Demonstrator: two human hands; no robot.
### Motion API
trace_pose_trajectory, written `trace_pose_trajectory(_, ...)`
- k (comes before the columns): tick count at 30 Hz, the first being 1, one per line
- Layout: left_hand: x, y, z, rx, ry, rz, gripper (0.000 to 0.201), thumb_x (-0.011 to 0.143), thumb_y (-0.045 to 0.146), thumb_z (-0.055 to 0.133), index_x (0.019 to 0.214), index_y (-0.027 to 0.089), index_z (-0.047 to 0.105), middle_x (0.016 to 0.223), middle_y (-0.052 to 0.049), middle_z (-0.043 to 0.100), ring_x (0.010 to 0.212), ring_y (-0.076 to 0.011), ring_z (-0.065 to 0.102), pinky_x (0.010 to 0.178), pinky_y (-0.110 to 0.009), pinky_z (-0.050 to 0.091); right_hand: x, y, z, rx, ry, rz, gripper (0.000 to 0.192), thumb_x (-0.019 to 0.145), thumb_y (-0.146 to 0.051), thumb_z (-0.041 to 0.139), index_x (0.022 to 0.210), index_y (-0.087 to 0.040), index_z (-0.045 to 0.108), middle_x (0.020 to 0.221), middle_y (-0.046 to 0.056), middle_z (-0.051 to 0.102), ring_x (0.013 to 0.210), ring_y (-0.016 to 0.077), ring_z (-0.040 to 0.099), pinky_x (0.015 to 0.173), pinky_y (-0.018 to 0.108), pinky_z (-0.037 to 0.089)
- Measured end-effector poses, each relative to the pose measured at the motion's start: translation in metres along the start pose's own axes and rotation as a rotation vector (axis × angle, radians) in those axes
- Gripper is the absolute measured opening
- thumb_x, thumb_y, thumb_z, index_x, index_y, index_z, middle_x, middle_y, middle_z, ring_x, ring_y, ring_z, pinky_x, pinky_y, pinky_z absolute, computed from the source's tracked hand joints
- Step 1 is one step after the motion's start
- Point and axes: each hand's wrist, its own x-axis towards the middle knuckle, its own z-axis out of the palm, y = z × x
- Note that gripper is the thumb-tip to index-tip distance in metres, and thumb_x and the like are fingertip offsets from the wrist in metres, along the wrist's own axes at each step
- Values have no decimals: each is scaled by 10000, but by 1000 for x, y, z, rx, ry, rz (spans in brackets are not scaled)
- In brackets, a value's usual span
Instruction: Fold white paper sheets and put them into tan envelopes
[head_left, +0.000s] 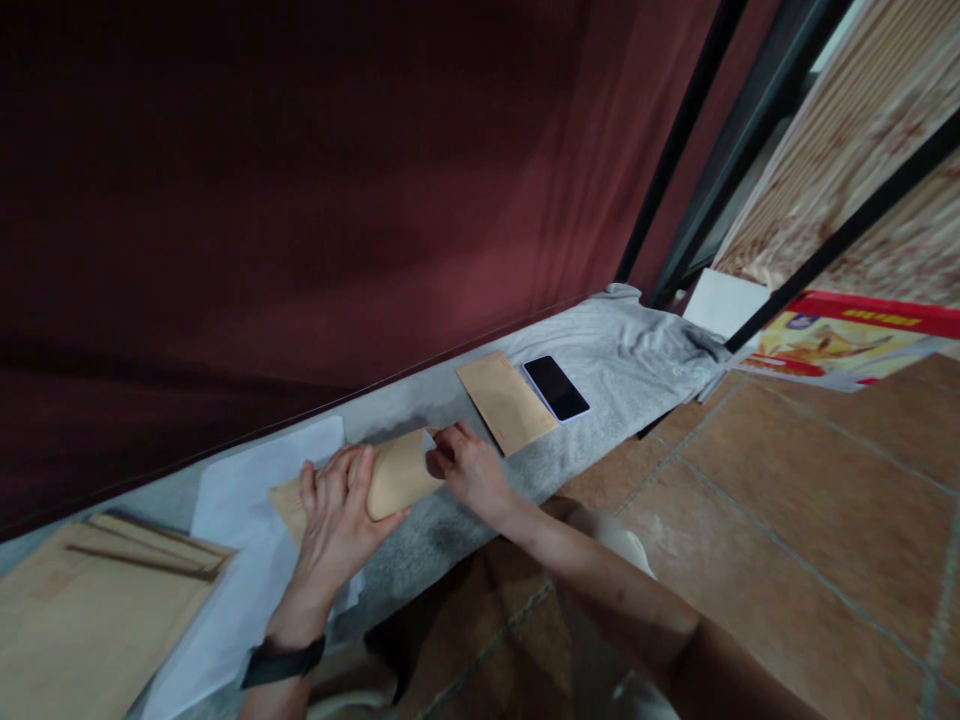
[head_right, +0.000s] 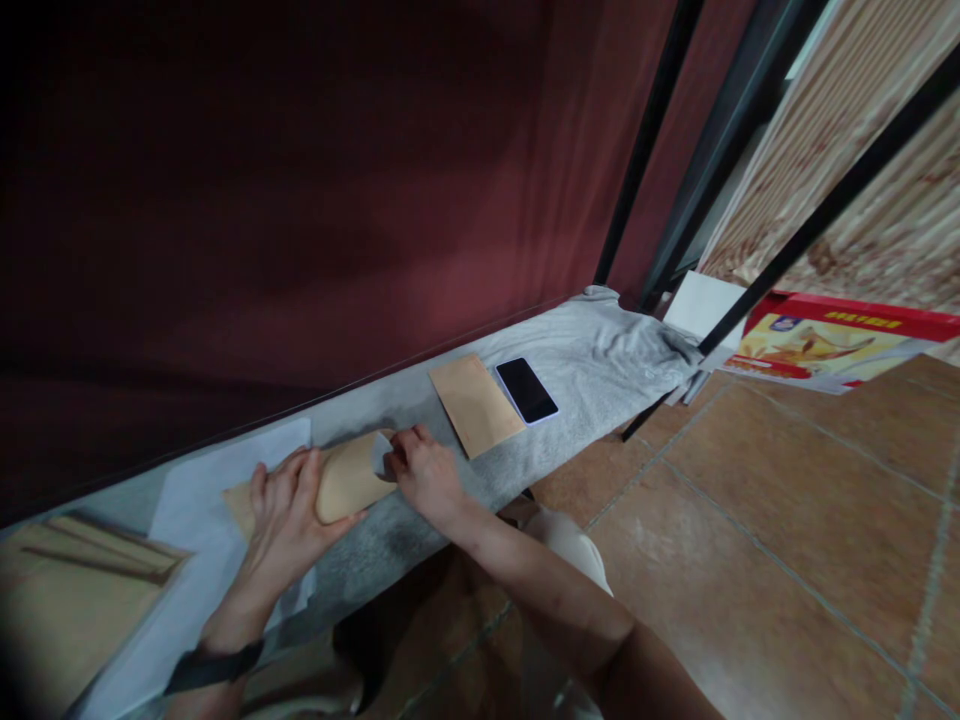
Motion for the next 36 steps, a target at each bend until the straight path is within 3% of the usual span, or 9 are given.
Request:
trace_pose_trajectory(5,1,0,0,-7,24,6,982,852,562,658,1606,196,146,1499,-247,427,1433,-415,391,1205,-674,137,-2,0,7,185,107,63,312,849,-133,601,1124,-258,523,907,-22,586,806,168,575,725,285,437)
trace_pose_trajectory(9,1,0,-3,11,21,27,966,862,516,667,1606,206,135,1522,-249,406,1457,-409,364,1205,-677,130,5,7,8,301,98,106,454,833,-150,614,1267,-247,521,848,-34,554,759,149,545,727,286,443)
trace_pose_trajectory(13,1,0,-5,7,9,36,888,891,438,643,1607,229,162,1591,-230,342,1522,-412,241,1202,-692,70,14,20,9,385,-33,157,55,798,-230,691,786,-191,655,784,-11,547,711,139,527,675,275,431)
trace_pose_trajectory(17,4,3,-4,-33,56,-55,867,904,452,637,1610,227,186,1666,-222,206,1556,-411,114,1202,-682,27,19,26,11,681,-96,370,120,762,-257,703,707,-188,622,640,-44,557,590,117,511,586,243,422)
trace_pose_trajectory(22,8,18,0,-268,196,-364,1047,820,552,718,1617,166,160,1670,-242,137,1552,-394,123,1232,-606,117,21,24,11,872,54,478,121,735,-272,718,745,-186,634,629,-36,617,560,115,545,534,222,430)
trace_pose_trajectory(28,6,56,9,-831,357,-1005,1035,753,435,809,1592,304,216,1663,-123,179,1519,-297,251,1203,-479,321,21,26,16,943,138,475,171,703,-318,724,763,-185,636,647,-30,628,568,115,559,537,221,438)
trace_pose_trajectory(31,9,72,14,-1246,403,-1245,882,764,356,811,1509,373,339,1550,-72,414,1416,-246,447,1160,-458,403,21,26,17,960,138,475,174,680,-313,711,772,-181,647,664,-22,639,595,120,567,562,226,453)
trace_pose_trajectory(33,13,77,17,-1538,351,-1302,680,762,324,815,1365,331,500,1295,-65,631,1232,-231,617,1079,-456,493,20,25,17,968,142,487,167,666,-308,697,760,-181,643,659,-22,634,591,120,554,554,227,443)
trace_pose_trajectory(36,18,81,20,-1818,234,-1333,350,733,300,840,1013,229,642,948,-43,723,948,-224,723,921,-439,593,18,24,19,970,127,492,152,666,-316,680,731,-190,622,644,-26,620,584,120,536,542,228,421)
